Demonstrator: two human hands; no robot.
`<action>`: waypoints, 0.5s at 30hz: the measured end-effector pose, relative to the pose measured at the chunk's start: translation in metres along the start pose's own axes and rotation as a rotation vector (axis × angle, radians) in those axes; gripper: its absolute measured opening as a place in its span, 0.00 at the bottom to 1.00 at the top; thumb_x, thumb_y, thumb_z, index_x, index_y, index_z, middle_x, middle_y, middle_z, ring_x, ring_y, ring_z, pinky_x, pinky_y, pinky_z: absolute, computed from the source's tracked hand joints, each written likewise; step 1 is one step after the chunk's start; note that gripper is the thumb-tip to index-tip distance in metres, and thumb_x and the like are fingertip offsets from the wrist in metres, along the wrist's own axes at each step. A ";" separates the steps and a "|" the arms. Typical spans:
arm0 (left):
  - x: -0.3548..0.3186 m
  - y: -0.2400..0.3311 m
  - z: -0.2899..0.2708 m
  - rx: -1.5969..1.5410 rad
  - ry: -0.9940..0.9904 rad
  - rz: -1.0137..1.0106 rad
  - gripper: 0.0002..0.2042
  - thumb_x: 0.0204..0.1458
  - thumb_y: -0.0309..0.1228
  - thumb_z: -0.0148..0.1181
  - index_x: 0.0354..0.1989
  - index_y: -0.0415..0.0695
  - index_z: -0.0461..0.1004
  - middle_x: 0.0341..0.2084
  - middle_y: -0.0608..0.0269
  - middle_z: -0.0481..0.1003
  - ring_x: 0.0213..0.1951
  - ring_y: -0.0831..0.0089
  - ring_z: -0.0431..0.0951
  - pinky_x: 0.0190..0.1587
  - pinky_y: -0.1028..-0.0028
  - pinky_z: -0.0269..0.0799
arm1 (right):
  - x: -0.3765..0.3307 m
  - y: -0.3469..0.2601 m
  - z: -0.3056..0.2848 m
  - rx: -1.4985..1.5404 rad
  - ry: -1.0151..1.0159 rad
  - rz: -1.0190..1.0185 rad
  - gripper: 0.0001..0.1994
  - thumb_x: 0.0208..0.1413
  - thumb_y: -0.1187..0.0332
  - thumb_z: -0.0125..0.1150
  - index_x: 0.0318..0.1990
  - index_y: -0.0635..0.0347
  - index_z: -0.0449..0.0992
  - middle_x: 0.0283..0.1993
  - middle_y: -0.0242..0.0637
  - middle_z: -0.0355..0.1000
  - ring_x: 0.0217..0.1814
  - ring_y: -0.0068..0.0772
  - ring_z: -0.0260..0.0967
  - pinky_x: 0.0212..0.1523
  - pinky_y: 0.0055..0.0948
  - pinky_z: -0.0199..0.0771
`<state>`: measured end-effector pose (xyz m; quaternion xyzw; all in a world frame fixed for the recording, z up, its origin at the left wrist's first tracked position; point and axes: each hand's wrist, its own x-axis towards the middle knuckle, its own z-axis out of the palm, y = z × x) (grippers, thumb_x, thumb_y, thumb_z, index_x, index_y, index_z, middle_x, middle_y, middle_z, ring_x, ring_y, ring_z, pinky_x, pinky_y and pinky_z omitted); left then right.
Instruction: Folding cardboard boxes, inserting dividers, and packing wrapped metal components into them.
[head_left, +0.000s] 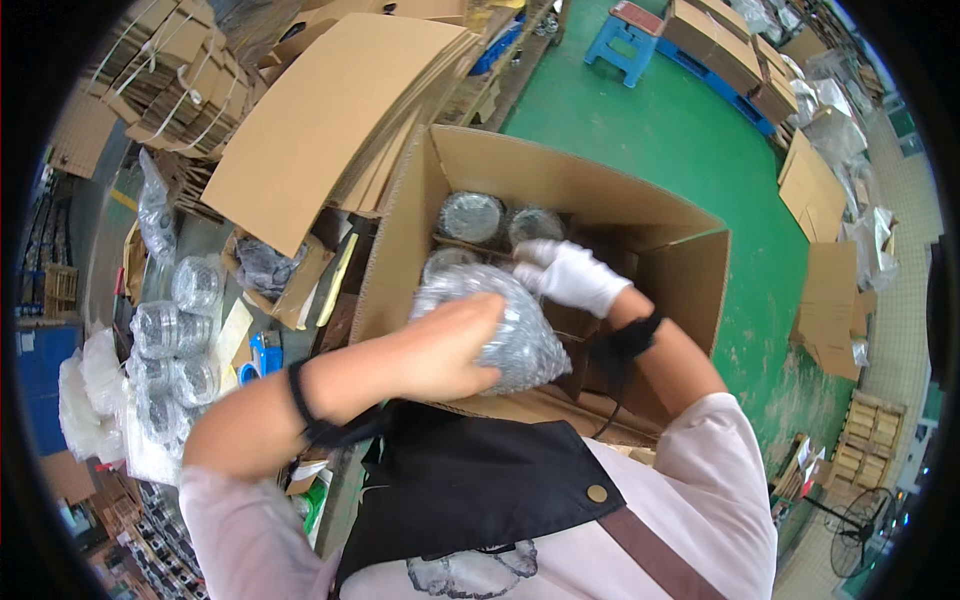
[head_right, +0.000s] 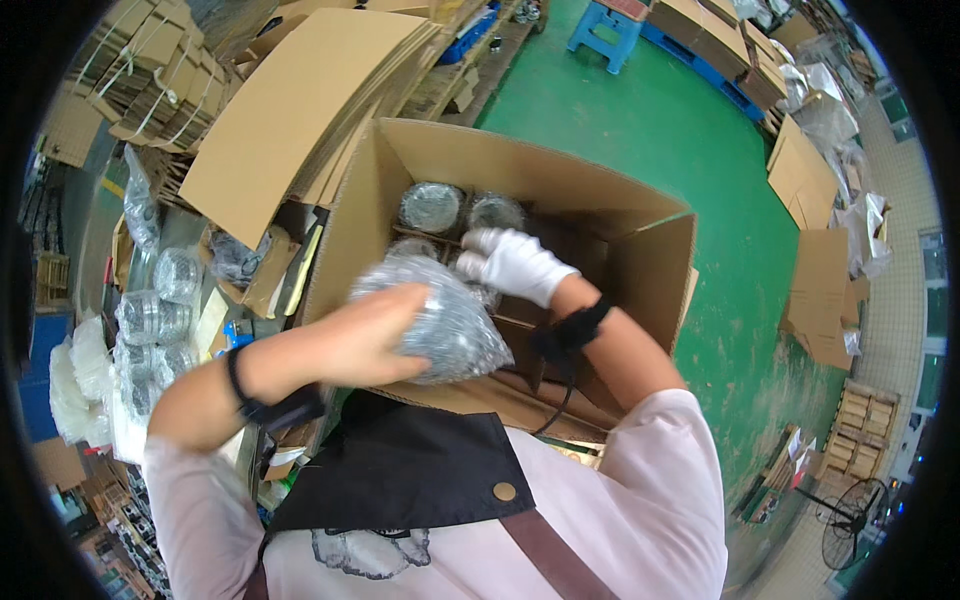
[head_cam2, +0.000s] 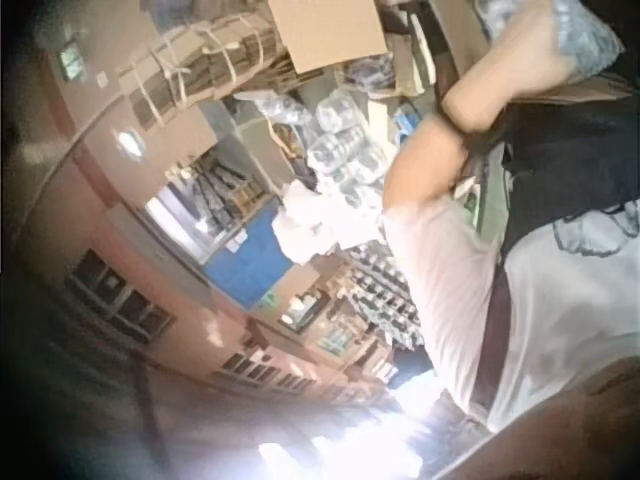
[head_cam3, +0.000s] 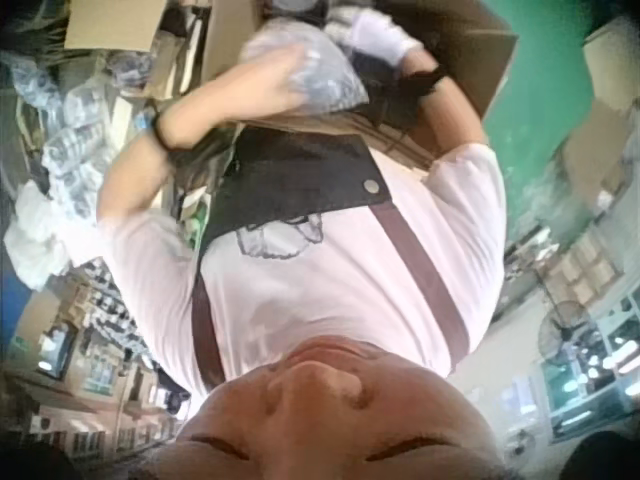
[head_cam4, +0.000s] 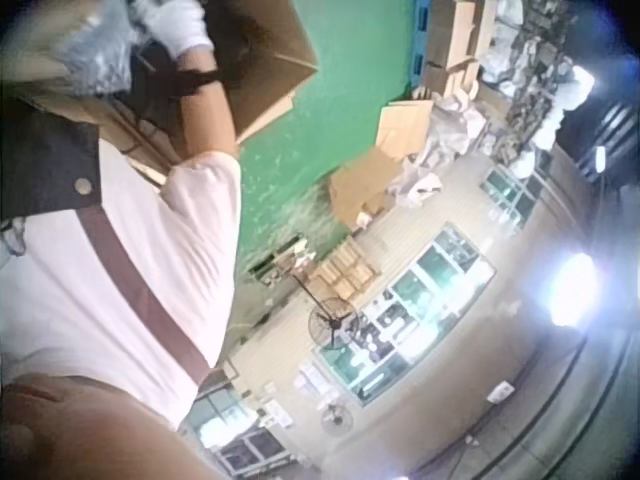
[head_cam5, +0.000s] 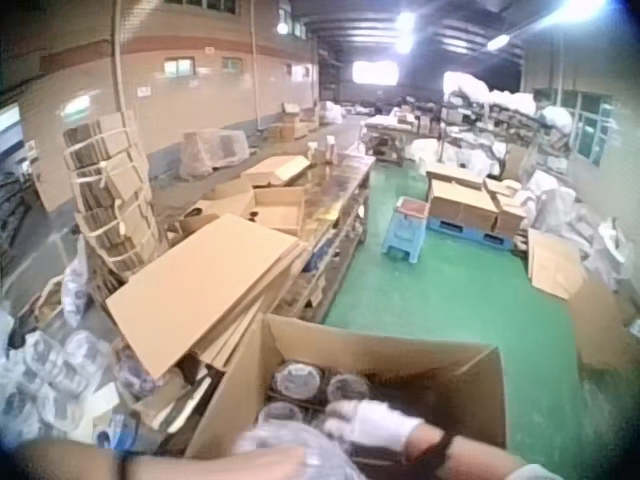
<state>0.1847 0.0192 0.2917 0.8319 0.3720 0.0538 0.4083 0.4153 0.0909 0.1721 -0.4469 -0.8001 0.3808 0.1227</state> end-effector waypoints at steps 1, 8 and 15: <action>0.028 -0.012 0.023 0.015 -0.220 -0.047 0.24 0.43 0.32 0.66 0.42 0.30 0.62 0.41 0.37 0.69 0.48 0.44 0.70 0.50 0.57 0.67 | -0.011 -0.016 -0.029 0.117 0.074 0.108 0.17 0.58 0.60 0.59 0.50 0.61 0.75 0.48 0.45 0.76 0.50 0.39 0.74 0.52 0.33 0.72; 0.069 -0.077 0.155 0.550 -0.670 0.093 0.26 0.44 0.25 0.60 0.53 0.32 0.61 0.49 0.46 0.67 0.52 0.54 0.72 0.50 0.52 0.66 | -0.134 -0.033 -0.098 0.614 0.432 0.353 0.14 0.60 0.68 0.58 0.50 0.67 0.73 0.44 0.39 0.78 0.49 0.25 0.74 0.51 0.24 0.72; 0.060 -0.127 0.145 0.328 -0.989 -0.086 0.31 0.57 0.42 0.48 0.66 0.38 0.53 0.68 0.49 0.50 0.68 0.55 0.54 0.64 0.52 0.52 | -0.125 -0.040 -0.063 0.243 0.113 0.145 0.13 0.56 0.62 0.58 0.45 0.59 0.77 0.37 0.48 0.77 0.40 0.48 0.76 0.43 0.38 0.76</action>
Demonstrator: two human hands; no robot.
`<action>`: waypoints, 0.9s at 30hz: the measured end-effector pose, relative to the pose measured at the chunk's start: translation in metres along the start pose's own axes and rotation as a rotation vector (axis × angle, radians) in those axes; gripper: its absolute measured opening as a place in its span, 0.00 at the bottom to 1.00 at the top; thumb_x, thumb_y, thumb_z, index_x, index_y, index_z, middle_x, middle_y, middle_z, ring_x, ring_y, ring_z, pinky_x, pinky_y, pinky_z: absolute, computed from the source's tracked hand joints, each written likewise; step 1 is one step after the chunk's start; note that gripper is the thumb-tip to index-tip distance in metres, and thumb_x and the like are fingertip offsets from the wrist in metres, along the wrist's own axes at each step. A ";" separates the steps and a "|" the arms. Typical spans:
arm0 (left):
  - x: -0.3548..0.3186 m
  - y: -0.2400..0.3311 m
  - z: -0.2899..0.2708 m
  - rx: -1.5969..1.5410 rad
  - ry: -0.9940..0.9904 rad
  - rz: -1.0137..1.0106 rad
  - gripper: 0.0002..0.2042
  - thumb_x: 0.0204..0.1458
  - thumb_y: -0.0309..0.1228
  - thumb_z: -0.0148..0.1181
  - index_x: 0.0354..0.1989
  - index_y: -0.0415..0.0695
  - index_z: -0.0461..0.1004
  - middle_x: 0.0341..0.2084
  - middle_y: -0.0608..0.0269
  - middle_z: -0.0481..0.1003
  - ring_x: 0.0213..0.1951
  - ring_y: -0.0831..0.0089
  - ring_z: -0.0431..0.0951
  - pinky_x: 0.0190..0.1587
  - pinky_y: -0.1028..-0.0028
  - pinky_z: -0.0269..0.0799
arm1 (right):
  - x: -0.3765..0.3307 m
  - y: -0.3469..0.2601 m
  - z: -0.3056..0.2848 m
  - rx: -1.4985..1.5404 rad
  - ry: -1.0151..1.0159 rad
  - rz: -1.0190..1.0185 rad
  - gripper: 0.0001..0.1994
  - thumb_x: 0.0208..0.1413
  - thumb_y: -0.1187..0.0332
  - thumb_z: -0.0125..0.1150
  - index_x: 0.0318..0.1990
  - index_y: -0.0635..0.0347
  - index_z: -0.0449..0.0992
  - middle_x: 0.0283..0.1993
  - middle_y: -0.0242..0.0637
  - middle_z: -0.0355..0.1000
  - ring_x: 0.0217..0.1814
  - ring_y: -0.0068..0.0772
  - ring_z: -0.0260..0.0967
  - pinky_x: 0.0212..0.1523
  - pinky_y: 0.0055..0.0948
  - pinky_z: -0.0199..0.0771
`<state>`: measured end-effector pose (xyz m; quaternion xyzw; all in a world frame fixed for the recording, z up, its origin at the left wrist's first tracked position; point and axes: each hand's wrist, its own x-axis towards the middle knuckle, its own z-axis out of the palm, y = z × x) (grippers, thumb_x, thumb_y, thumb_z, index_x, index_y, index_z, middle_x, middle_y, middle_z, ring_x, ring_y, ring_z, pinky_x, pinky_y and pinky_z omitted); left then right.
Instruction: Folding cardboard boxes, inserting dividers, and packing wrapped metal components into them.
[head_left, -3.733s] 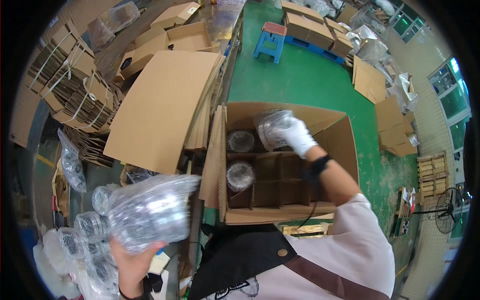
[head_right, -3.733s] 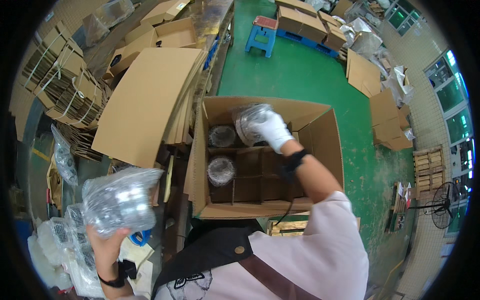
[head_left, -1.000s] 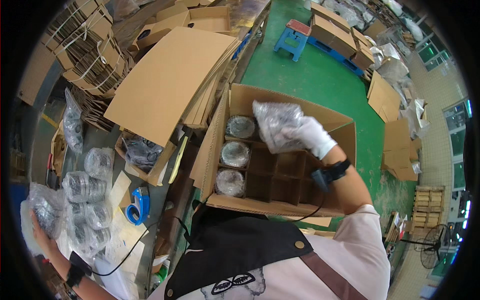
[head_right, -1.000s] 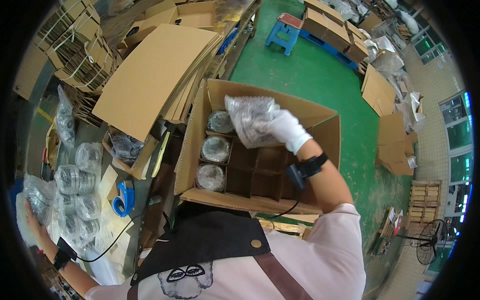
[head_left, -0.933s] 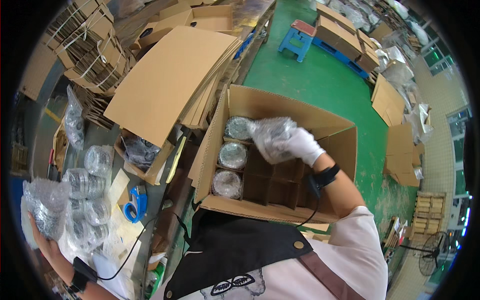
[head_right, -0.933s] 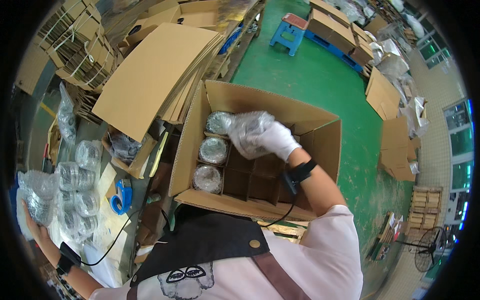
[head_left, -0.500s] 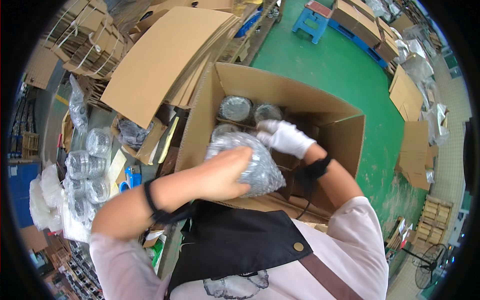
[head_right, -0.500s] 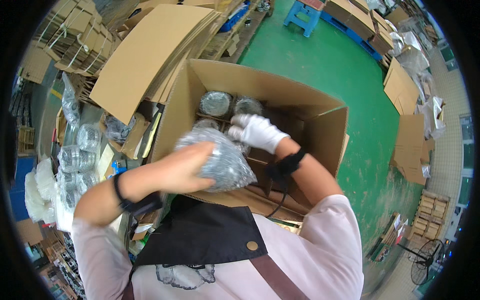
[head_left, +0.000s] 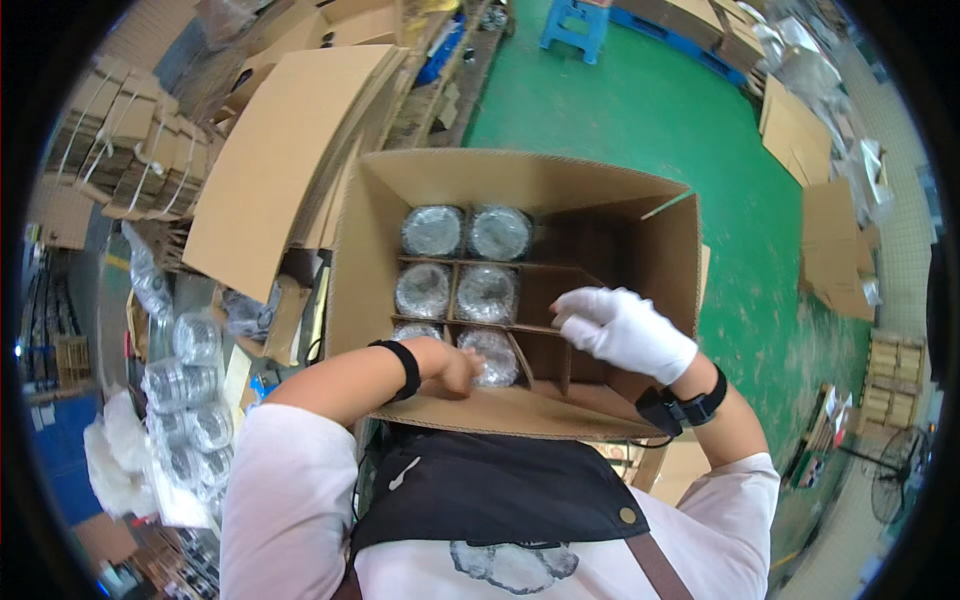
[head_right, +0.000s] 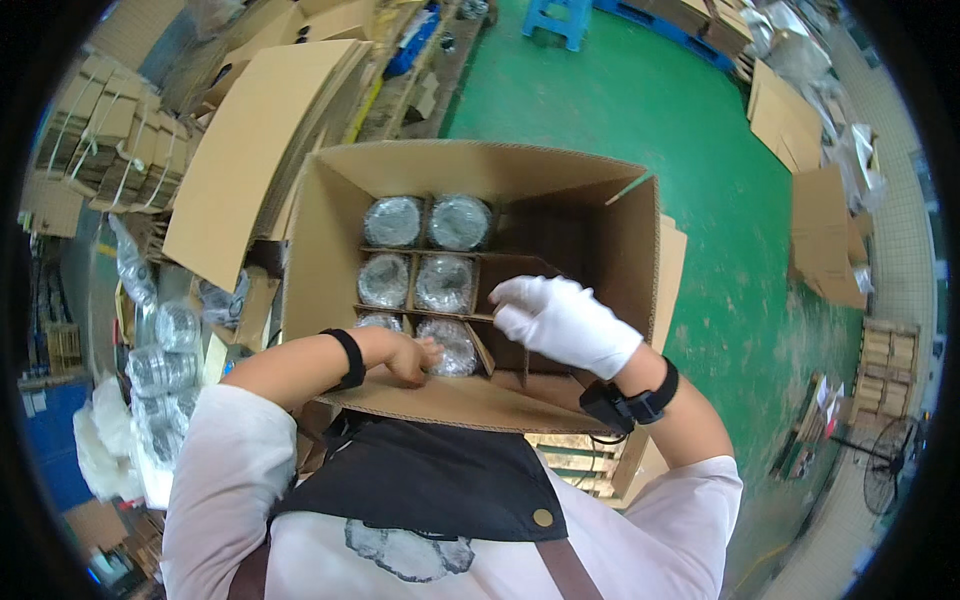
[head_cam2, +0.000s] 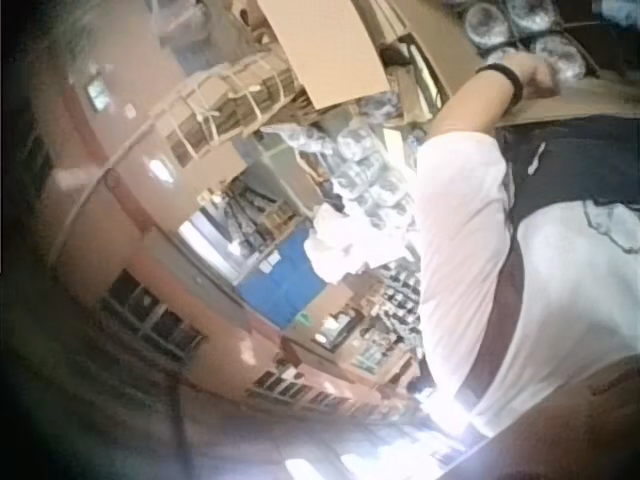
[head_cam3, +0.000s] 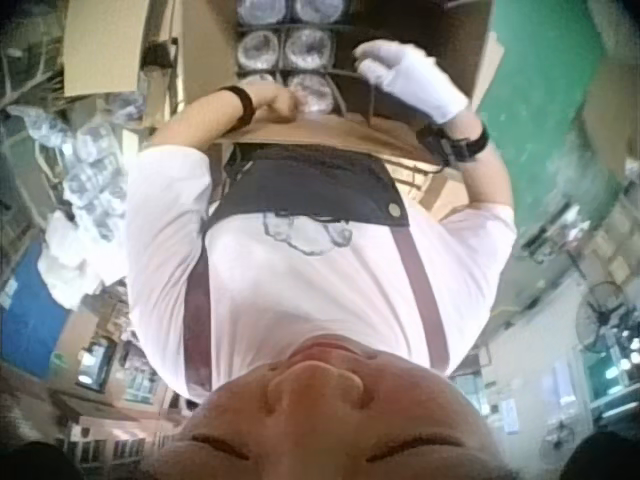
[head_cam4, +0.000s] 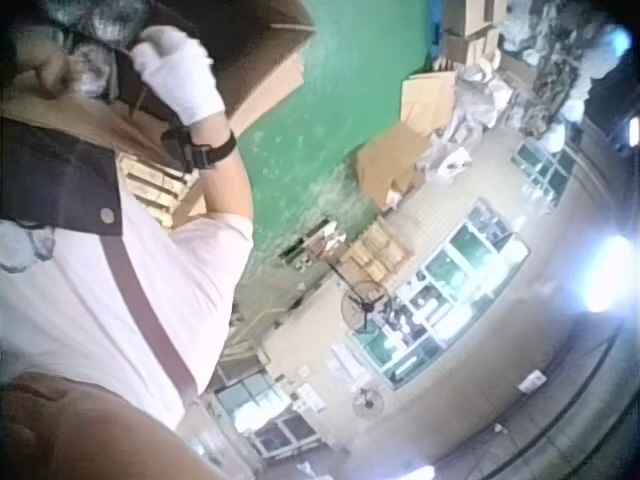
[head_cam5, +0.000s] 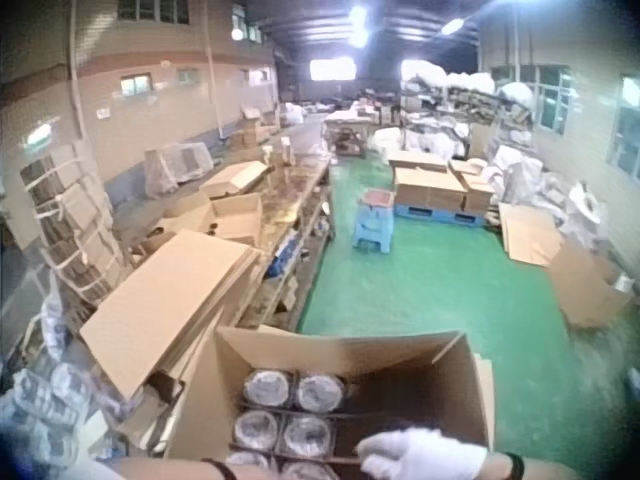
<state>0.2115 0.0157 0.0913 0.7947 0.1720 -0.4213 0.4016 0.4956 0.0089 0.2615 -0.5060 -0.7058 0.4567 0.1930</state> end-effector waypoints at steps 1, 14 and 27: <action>-0.009 -0.002 -0.001 -0.084 -0.062 0.009 0.27 0.58 0.46 0.45 0.62 0.42 0.63 0.62 0.46 0.62 0.62 0.52 0.64 0.61 0.54 0.58 | 0.012 -0.010 0.009 -0.064 -0.129 -0.044 0.13 0.57 0.62 0.57 0.44 0.58 0.78 0.37 0.48 0.77 0.39 0.48 0.76 0.42 0.39 0.76; -0.362 0.003 0.373 -0.447 2.087 -1.786 0.21 0.46 0.37 0.64 0.45 0.36 0.71 0.38 0.46 0.74 0.44 0.53 0.74 0.47 0.61 0.70 | 0.062 -0.251 0.110 0.400 -1.014 -0.174 0.12 0.63 0.70 0.51 0.51 0.66 0.70 0.45 0.51 0.74 0.39 0.40 0.75 0.41 0.36 0.77; -0.481 -0.157 0.532 0.219 1.145 -1.467 0.11 0.41 0.48 0.64 0.31 0.61 0.79 0.38 0.81 0.77 0.44 0.73 0.75 0.49 0.65 0.59 | 0.315 -0.400 0.537 -0.315 -0.474 -1.164 0.18 0.45 0.74 0.60 0.46 0.65 0.71 0.47 0.49 0.70 0.52 0.48 0.68 0.56 0.39 0.67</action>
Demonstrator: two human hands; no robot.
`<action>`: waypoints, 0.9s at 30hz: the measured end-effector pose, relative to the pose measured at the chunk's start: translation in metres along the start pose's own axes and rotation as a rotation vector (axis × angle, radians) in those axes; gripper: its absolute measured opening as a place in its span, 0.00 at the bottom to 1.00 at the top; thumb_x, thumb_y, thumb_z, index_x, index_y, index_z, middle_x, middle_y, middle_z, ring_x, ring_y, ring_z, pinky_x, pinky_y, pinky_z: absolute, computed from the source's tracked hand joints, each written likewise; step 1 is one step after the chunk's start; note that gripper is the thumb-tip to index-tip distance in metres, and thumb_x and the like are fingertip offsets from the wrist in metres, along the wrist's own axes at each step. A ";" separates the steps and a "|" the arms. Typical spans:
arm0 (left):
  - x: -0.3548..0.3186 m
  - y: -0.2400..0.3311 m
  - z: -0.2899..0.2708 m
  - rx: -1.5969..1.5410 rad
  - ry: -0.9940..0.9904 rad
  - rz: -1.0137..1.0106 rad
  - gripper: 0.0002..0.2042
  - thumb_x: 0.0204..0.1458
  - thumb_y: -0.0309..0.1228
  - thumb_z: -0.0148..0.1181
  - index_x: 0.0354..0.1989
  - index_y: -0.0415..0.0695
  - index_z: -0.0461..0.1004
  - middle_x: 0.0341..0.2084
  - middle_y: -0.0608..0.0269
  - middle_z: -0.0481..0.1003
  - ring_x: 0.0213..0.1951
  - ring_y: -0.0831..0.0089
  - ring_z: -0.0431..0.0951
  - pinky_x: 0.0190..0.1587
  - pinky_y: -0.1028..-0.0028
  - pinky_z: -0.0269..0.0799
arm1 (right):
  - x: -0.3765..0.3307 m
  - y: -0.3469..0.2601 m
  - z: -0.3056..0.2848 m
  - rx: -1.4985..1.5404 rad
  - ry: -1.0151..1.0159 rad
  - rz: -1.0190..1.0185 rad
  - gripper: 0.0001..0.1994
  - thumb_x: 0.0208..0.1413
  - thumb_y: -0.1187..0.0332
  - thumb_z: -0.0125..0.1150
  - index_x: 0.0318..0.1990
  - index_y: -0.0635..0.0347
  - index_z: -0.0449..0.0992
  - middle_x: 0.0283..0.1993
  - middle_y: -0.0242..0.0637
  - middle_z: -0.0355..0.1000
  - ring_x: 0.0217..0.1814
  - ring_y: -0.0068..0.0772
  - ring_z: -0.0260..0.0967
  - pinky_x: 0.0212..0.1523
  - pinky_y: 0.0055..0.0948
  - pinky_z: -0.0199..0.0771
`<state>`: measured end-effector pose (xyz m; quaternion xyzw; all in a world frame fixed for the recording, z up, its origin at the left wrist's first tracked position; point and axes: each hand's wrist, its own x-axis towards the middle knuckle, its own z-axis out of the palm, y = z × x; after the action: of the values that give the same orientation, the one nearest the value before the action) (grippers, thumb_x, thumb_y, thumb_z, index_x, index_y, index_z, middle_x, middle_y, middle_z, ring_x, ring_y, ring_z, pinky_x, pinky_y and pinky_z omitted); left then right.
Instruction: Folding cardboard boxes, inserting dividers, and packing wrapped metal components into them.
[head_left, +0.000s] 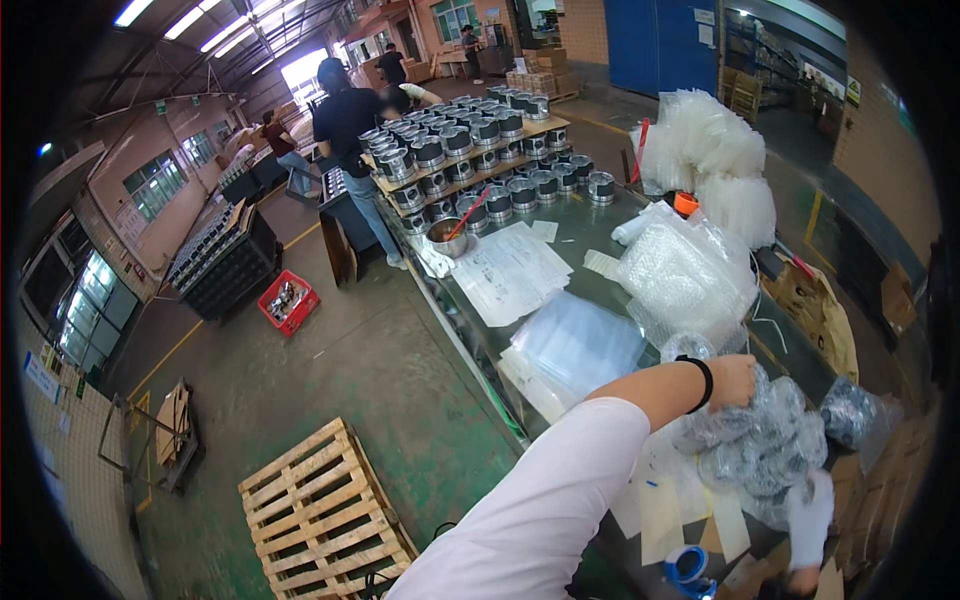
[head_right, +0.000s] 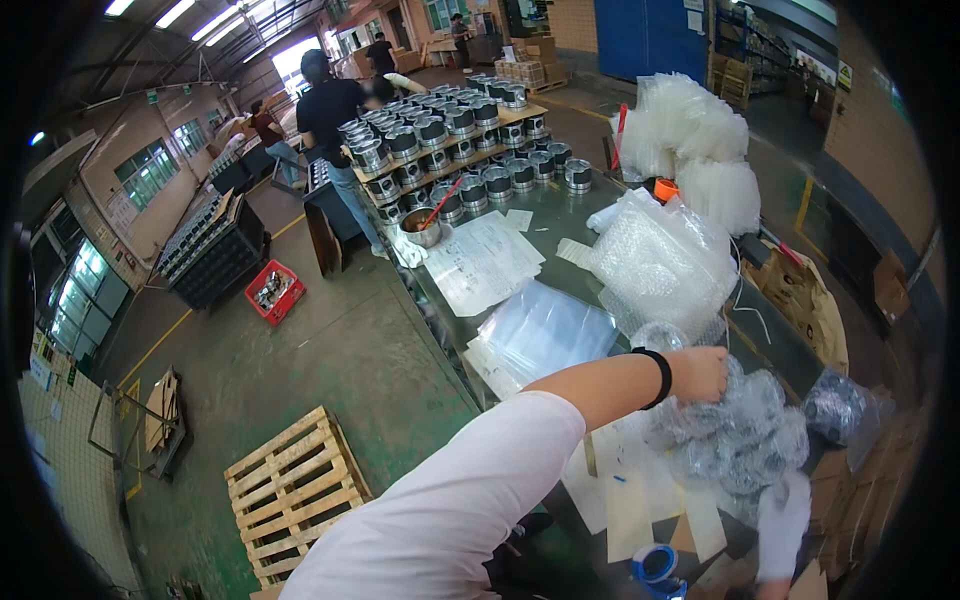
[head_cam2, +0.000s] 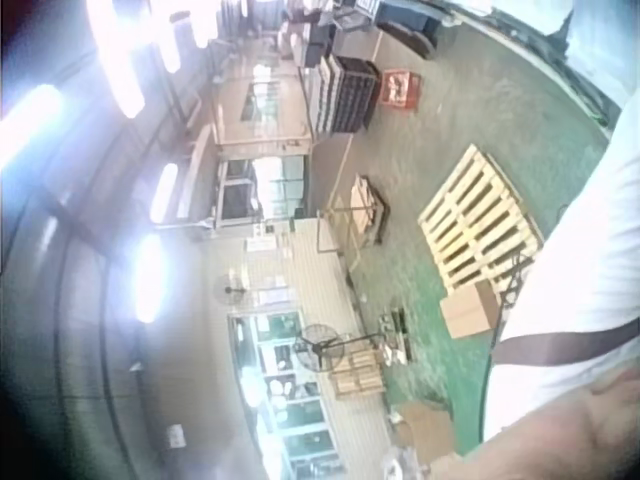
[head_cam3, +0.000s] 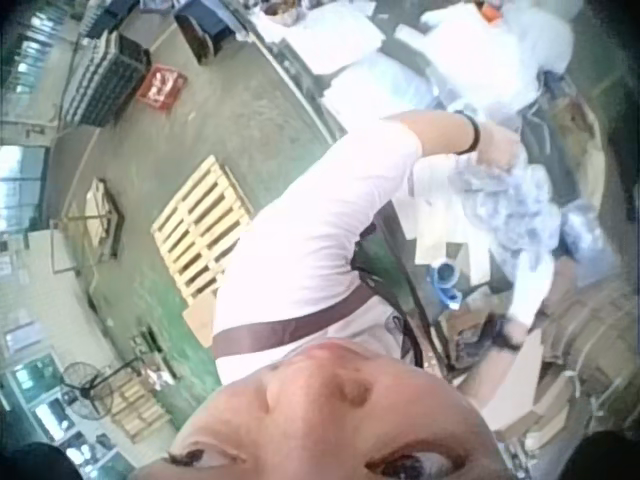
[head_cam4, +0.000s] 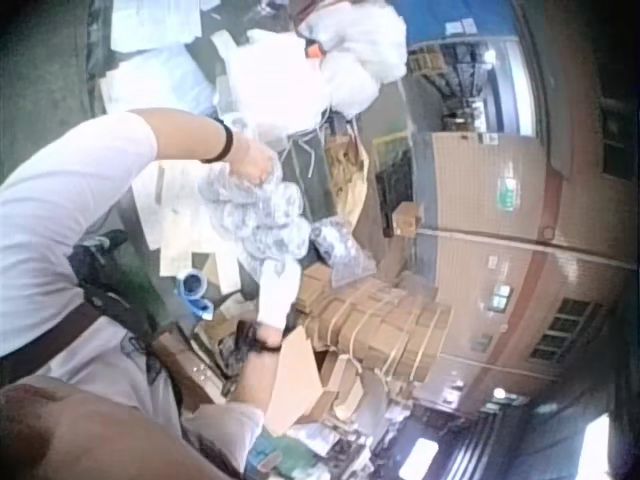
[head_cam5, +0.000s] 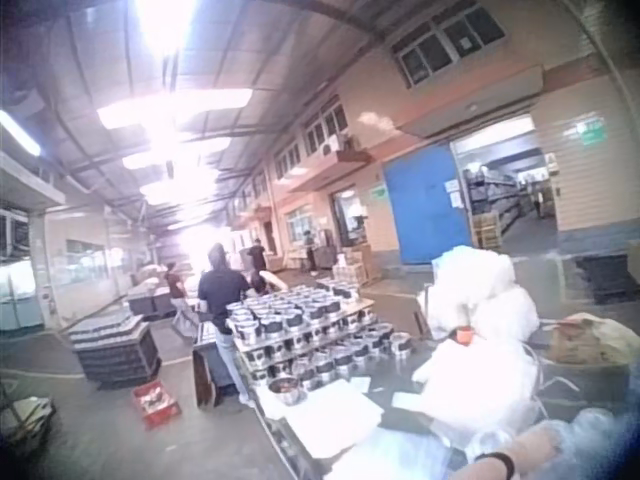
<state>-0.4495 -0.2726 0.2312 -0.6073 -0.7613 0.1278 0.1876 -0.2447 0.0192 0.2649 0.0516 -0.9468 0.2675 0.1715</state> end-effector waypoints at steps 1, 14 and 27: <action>0.007 -0.005 -0.004 -0.023 -0.102 0.065 0.15 0.37 0.51 0.66 0.31 0.59 0.79 0.34 0.79 0.78 0.41 0.72 0.76 0.49 0.65 0.58 | 0.037 0.010 0.024 -0.100 0.016 0.048 0.18 0.46 0.71 0.62 0.46 0.66 0.72 0.47 0.50 0.71 0.52 0.50 0.68 0.55 0.39 0.67; -0.201 0.120 -0.113 -1.338 -0.066 -1.067 0.29 0.43 0.55 0.67 0.31 0.36 0.71 0.20 0.49 0.73 0.28 0.52 0.76 0.31 0.60 0.69 | 0.131 -0.061 0.129 -0.807 -0.114 0.059 0.33 0.34 0.50 0.74 0.46 0.62 0.73 0.43 0.46 0.75 0.51 0.46 0.71 0.61 0.46 0.58; -0.194 0.253 -0.164 -1.363 -0.047 -0.848 0.26 0.43 0.48 0.69 0.37 0.34 0.73 0.30 0.45 0.76 0.36 0.55 0.78 0.42 0.63 0.72 | -0.123 -0.169 -0.116 0.719 0.253 0.105 0.16 0.57 0.69 0.52 0.50 0.70 0.73 0.49 0.41 0.74 0.49 0.28 0.70 0.52 0.27 0.68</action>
<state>-0.1179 -0.4083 0.2465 -0.2444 -0.8414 -0.4347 -0.2079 -0.0632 -0.0626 0.3968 0.0265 -0.7652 0.5952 0.2438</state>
